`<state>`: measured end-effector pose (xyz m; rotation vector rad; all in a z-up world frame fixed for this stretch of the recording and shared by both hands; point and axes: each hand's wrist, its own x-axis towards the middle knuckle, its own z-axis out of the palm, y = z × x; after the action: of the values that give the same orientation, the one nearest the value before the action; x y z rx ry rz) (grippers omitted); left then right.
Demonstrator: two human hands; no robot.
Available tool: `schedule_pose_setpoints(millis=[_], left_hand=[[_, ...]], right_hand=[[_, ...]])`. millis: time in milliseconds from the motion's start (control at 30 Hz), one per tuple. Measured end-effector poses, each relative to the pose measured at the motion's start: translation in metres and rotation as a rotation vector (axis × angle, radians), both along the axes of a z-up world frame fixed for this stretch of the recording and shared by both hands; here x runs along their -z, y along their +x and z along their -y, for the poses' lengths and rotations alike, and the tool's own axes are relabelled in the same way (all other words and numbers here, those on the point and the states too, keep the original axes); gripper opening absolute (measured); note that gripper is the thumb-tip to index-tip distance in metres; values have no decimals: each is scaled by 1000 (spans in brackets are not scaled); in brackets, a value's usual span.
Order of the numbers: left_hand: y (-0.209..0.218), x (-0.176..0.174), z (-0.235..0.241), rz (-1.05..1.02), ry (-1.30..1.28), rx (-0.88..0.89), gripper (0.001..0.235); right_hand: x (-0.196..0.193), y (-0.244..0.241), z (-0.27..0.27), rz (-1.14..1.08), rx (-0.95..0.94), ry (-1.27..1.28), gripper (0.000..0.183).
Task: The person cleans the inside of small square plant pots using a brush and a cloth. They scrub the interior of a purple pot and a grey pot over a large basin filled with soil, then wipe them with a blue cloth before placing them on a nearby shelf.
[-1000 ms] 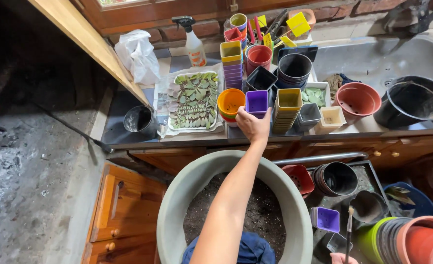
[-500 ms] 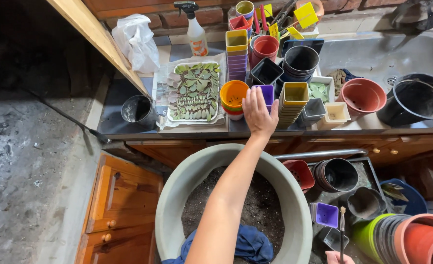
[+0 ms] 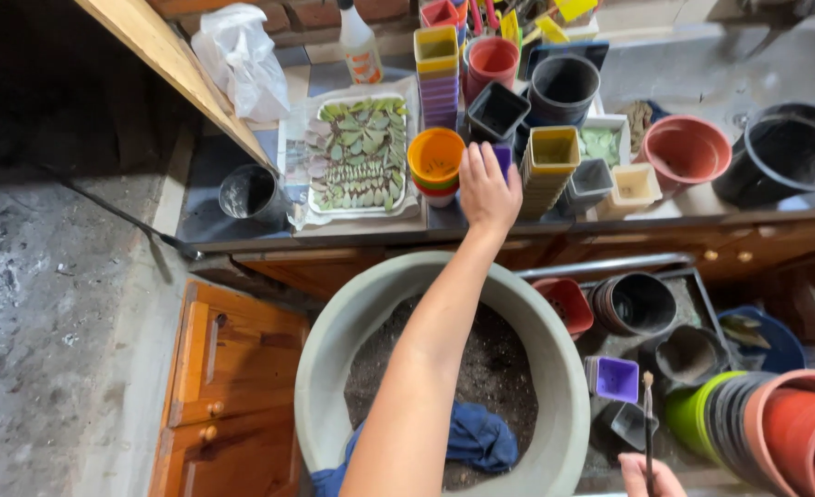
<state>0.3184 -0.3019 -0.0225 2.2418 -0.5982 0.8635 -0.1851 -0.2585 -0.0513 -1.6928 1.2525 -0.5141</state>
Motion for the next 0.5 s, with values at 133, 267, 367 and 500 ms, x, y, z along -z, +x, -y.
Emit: schedule_pose_setpoints(millis=[133,267,367,500], left_hand=[[11,17,11,-49,73,-83,69],[15,19,11,-36,176,-126,70],[16,18,2,-41,188,-105,74],[10,8,-13,-75,154,-16,80]], right_hand=[[-59,12,-16,3,-1,-28,10],[-65,4,-10,-85,-93,-77,18],[-75,8,-4,-136,-65,-46,19],[-58,8,20,-231,9,-14,22]])
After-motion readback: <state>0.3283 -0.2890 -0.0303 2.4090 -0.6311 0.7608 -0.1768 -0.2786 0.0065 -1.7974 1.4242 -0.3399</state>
